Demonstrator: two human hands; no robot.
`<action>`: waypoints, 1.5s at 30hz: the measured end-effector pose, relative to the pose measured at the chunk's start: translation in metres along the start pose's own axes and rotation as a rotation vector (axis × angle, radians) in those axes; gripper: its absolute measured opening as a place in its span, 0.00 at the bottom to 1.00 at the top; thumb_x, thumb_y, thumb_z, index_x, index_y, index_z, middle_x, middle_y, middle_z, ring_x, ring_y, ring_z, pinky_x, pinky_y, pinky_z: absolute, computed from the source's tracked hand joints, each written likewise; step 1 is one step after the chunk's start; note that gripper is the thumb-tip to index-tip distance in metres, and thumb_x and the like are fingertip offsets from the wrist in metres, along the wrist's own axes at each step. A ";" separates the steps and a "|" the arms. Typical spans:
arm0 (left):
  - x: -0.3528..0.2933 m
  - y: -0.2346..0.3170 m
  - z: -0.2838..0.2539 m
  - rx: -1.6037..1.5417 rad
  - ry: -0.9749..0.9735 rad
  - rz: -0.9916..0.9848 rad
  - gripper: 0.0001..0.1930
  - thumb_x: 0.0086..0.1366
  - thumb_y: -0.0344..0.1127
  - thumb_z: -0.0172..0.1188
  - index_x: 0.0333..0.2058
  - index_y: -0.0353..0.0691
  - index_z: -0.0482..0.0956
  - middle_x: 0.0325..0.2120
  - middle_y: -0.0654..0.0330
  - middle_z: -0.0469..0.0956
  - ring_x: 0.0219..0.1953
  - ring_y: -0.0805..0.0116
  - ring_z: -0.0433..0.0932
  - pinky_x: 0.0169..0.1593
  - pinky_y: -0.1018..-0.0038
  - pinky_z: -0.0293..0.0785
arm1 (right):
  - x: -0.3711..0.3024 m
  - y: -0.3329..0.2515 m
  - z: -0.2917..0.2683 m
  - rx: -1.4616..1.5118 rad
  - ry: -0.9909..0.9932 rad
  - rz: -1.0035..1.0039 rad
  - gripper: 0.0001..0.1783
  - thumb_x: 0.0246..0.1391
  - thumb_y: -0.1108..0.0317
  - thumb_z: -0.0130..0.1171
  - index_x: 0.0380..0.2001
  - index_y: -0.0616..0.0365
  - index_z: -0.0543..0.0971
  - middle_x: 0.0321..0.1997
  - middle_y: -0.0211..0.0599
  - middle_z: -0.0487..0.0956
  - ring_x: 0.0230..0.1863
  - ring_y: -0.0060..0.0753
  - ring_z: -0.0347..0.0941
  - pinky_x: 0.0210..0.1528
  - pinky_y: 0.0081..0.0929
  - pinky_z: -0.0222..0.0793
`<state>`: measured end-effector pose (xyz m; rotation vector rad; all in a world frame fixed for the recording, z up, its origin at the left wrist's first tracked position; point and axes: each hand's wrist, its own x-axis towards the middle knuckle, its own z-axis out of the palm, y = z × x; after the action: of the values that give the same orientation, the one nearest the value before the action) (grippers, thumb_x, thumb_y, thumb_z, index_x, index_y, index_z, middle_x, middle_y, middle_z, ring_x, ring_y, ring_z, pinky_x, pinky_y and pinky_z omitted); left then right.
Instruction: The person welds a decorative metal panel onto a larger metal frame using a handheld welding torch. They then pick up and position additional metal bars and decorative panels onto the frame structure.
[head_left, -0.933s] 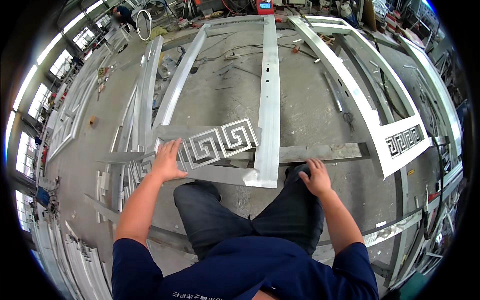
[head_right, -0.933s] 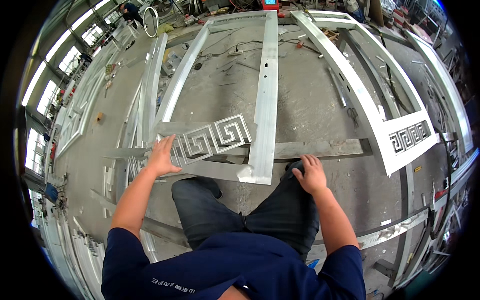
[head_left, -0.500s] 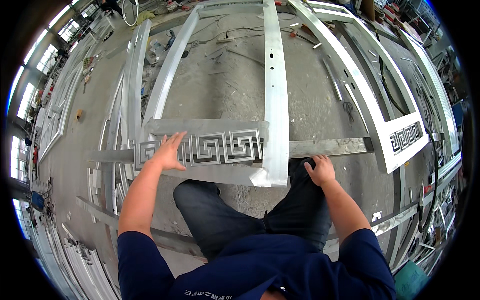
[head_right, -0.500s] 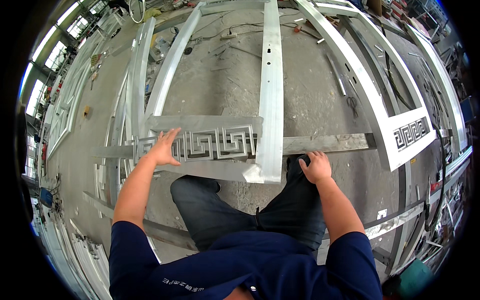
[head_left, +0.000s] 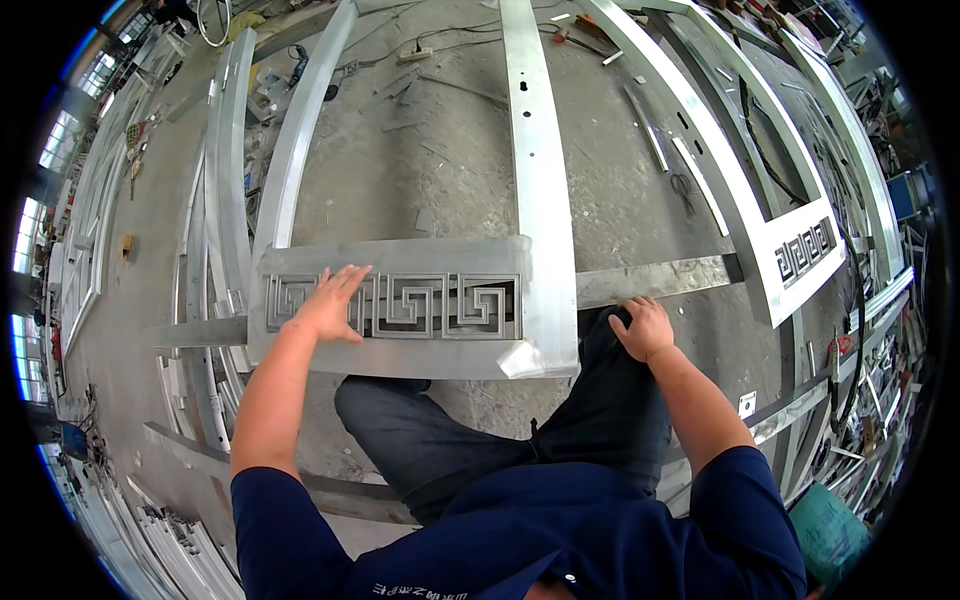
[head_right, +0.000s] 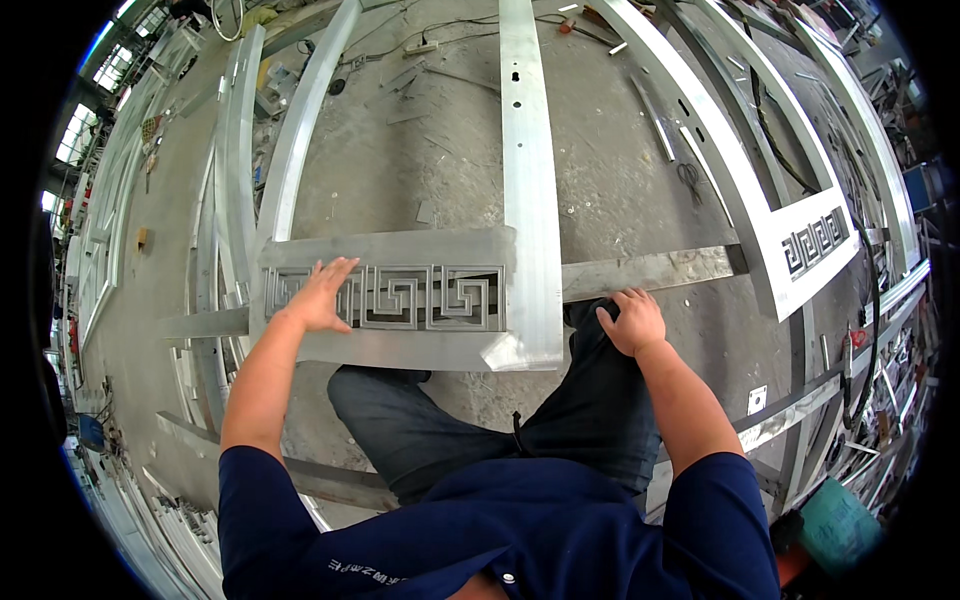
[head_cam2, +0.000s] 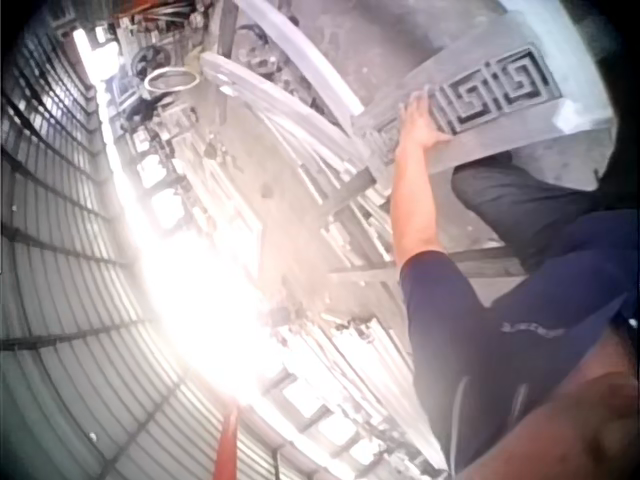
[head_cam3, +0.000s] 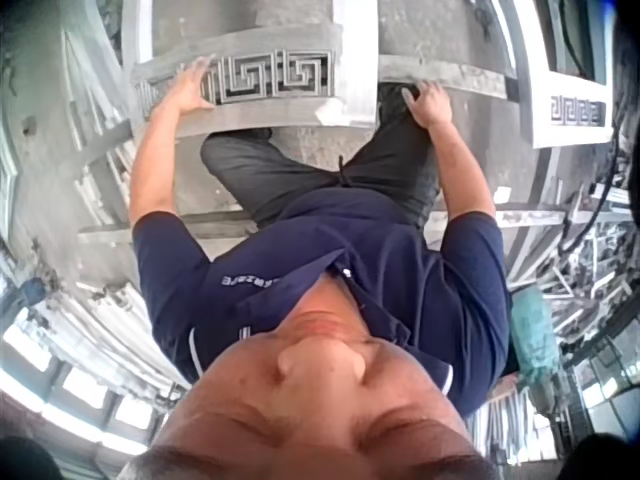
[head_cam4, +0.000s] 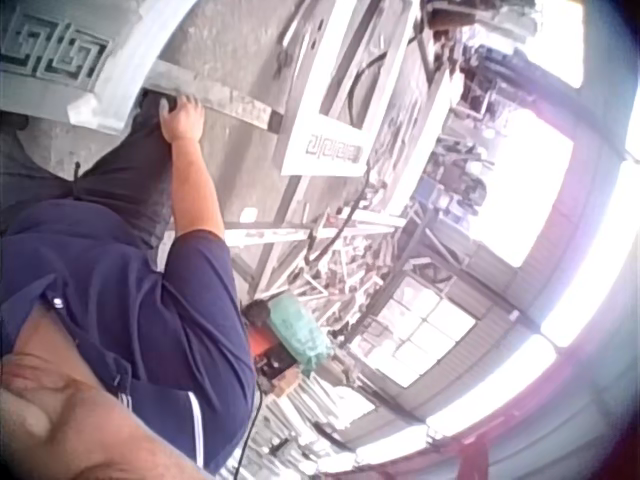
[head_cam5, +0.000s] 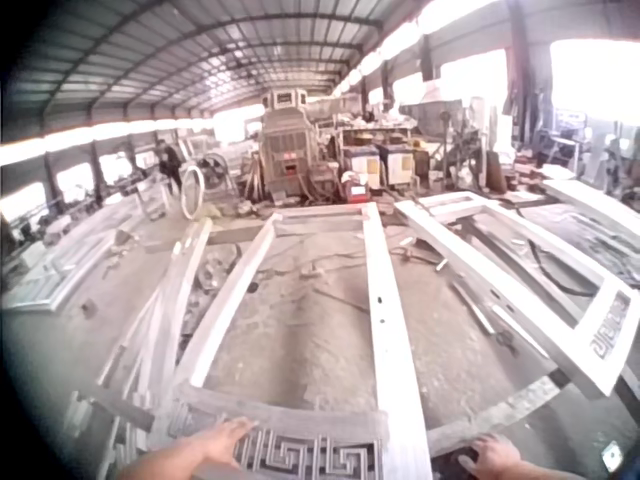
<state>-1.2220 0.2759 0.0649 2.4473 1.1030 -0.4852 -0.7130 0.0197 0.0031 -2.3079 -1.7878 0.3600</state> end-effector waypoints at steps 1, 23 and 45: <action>0.002 -0.001 0.001 0.004 -0.005 0.002 0.67 0.37 0.42 0.82 0.73 0.52 0.45 0.71 0.50 0.56 0.74 0.55 0.51 0.77 0.51 0.38 | 0.001 0.000 0.000 -0.003 0.001 -0.005 0.19 0.53 0.55 0.62 0.39 0.59 0.83 0.45 0.42 0.82 0.54 0.50 0.73 0.59 0.42 0.68; -0.003 0.003 0.005 0.057 0.013 -0.018 0.63 0.38 0.41 0.82 0.72 0.47 0.51 0.72 0.58 0.54 0.75 0.60 0.50 0.77 0.55 0.43 | 0.002 -0.004 -0.004 0.018 -0.028 0.029 0.17 0.53 0.55 0.62 0.37 0.56 0.83 0.44 0.38 0.82 0.53 0.47 0.74 0.59 0.39 0.69; 0.008 0.059 0.097 -0.087 0.372 -0.203 0.35 0.65 0.60 0.59 0.65 0.47 0.69 0.69 0.52 0.61 0.72 0.46 0.55 0.71 0.50 0.53 | 0.000 -0.004 -0.003 0.035 -0.015 0.017 0.16 0.53 0.57 0.61 0.37 0.57 0.83 0.44 0.39 0.82 0.52 0.47 0.74 0.58 0.40 0.69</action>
<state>-1.1855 0.1978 -0.0086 2.4184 1.4969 -0.0330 -0.7162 0.0205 0.0074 -2.3041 -1.7549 0.4093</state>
